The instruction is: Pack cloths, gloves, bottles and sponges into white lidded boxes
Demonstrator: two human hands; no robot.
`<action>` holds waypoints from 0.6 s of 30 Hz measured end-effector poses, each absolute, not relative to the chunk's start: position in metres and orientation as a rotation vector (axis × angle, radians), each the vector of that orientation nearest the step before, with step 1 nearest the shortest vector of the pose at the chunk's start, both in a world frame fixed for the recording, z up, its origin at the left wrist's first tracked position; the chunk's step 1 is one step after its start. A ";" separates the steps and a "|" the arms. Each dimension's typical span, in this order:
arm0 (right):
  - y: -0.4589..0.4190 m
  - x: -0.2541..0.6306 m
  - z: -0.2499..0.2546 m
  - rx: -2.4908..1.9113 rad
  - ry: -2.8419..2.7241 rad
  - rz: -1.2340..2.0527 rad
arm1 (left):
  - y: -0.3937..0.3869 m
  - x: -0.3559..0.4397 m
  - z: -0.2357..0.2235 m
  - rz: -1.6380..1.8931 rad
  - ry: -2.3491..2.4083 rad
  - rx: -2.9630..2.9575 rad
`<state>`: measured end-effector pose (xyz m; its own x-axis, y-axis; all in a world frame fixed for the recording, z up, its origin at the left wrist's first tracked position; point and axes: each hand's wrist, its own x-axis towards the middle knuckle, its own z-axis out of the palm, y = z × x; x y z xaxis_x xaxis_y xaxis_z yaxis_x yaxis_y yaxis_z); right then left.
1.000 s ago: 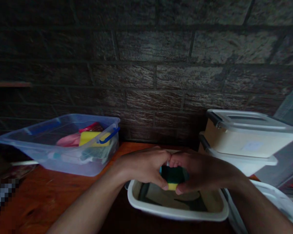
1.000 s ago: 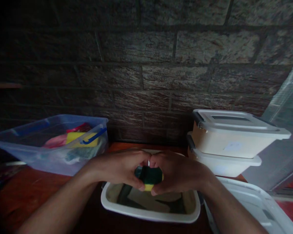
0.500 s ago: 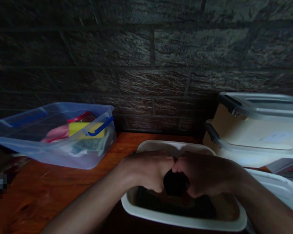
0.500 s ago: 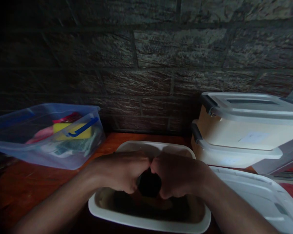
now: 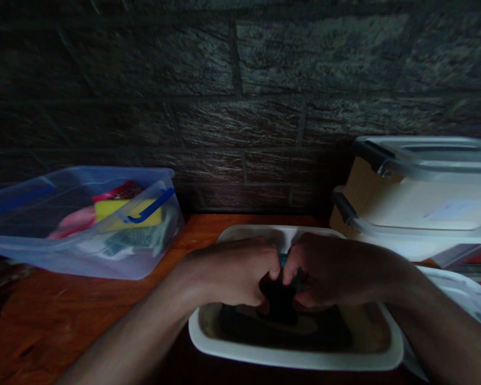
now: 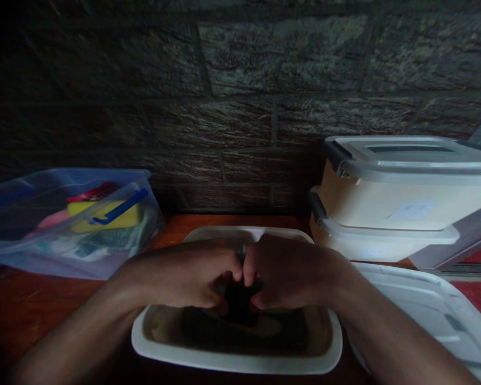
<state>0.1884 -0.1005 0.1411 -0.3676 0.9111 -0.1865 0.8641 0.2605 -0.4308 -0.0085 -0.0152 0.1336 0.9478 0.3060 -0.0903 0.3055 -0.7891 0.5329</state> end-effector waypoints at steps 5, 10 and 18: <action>-0.100 0.186 0.142 -1.688 -2.501 0.851 | -0.010 -0.010 0.134 -0.113 0.439 2.410; -0.100 0.185 0.140 -1.632 -2.605 0.965 | -0.010 -0.008 0.135 -0.192 0.465 2.436; -0.098 0.183 0.142 -1.642 -2.652 0.959 | -0.013 -0.003 0.136 -0.215 0.427 2.412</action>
